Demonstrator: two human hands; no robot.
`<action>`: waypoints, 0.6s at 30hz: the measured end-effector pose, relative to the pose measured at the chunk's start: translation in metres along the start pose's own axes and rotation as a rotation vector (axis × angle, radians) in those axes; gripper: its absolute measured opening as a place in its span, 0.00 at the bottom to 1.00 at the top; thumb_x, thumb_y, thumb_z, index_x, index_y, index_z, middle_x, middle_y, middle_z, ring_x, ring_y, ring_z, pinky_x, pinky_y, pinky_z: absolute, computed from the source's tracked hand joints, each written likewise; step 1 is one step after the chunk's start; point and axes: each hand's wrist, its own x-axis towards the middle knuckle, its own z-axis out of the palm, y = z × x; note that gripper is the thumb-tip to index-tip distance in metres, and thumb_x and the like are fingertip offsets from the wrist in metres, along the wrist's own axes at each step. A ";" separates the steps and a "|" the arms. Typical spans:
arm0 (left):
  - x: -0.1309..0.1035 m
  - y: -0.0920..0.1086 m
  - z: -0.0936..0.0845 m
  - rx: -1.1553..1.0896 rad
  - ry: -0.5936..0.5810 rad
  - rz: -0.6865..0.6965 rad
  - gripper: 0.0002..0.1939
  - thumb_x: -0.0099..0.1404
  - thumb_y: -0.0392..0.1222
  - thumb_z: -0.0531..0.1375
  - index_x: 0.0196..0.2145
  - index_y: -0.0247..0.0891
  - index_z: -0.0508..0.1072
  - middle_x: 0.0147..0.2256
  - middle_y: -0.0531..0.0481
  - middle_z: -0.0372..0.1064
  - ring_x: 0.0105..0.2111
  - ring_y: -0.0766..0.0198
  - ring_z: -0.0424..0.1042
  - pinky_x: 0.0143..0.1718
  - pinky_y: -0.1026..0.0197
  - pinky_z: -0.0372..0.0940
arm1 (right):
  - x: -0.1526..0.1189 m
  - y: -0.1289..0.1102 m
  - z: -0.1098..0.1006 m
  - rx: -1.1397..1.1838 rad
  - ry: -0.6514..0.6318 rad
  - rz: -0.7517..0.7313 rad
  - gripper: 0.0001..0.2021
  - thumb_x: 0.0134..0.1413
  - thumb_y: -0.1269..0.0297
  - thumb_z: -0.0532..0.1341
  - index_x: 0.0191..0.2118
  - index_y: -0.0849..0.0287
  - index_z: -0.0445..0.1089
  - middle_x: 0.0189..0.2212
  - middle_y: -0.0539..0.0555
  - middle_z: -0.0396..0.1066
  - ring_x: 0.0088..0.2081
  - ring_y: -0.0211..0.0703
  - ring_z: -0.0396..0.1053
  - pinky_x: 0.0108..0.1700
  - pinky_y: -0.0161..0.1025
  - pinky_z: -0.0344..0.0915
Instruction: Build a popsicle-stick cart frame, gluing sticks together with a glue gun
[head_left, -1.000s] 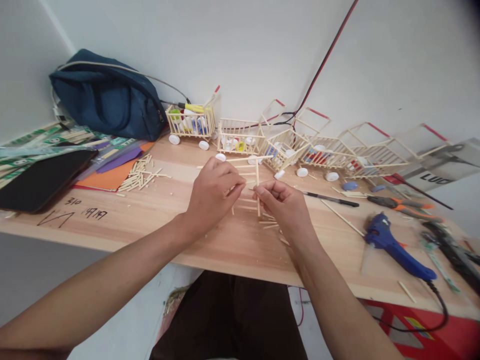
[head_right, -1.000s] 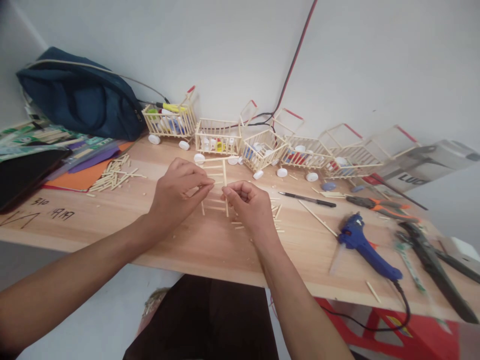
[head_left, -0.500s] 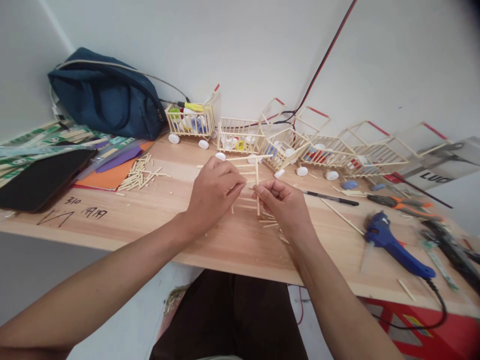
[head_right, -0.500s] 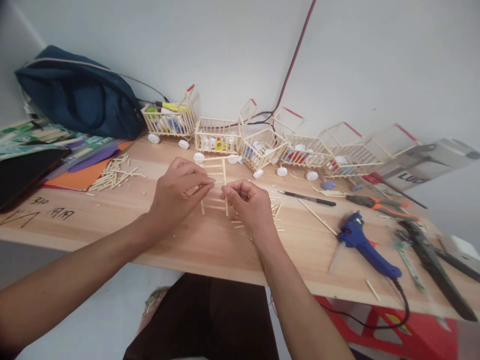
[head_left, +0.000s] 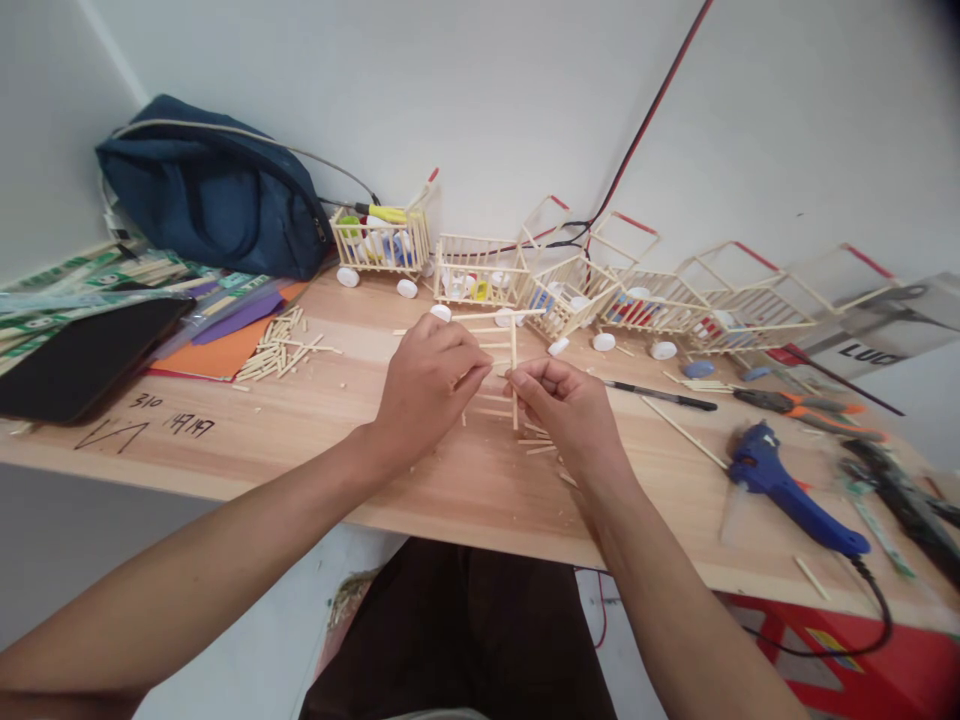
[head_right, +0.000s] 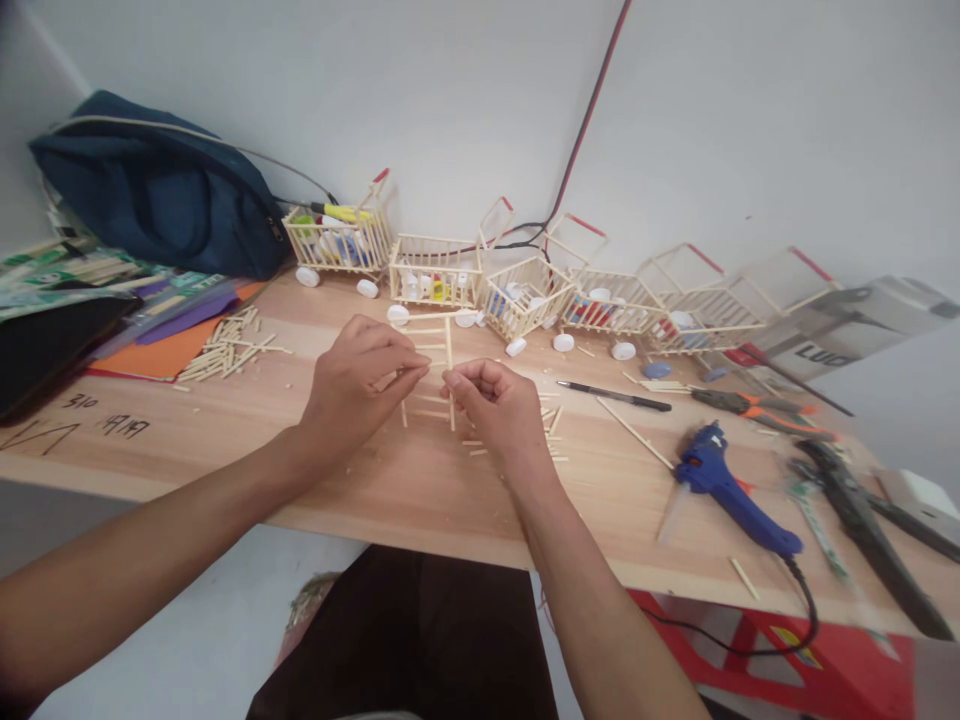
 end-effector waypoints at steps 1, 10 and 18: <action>0.000 0.000 0.000 0.000 -0.001 0.000 0.07 0.66 0.38 0.60 0.31 0.38 0.76 0.33 0.49 0.73 0.38 0.59 0.65 0.40 0.55 0.62 | 0.000 0.000 0.000 -0.001 0.000 0.000 0.13 0.47 0.55 0.67 0.28 0.60 0.71 0.21 0.48 0.70 0.21 0.30 0.57 0.23 0.32 0.53; -0.001 -0.001 0.000 0.007 -0.005 0.001 0.09 0.68 0.40 0.58 0.31 0.39 0.76 0.34 0.49 0.73 0.38 0.59 0.65 0.41 0.55 0.61 | -0.001 0.001 0.000 -0.009 -0.009 -0.026 0.12 0.49 0.56 0.66 0.28 0.60 0.71 0.21 0.47 0.68 0.21 0.30 0.57 0.23 0.32 0.52; -0.002 -0.002 0.000 0.006 -0.009 -0.002 0.09 0.68 0.40 0.58 0.32 0.39 0.76 0.34 0.49 0.73 0.39 0.59 0.65 0.41 0.54 0.61 | -0.001 0.005 0.000 -0.008 -0.020 -0.034 0.12 0.51 0.56 0.66 0.27 0.60 0.72 0.19 0.46 0.65 0.20 0.30 0.55 0.22 0.32 0.50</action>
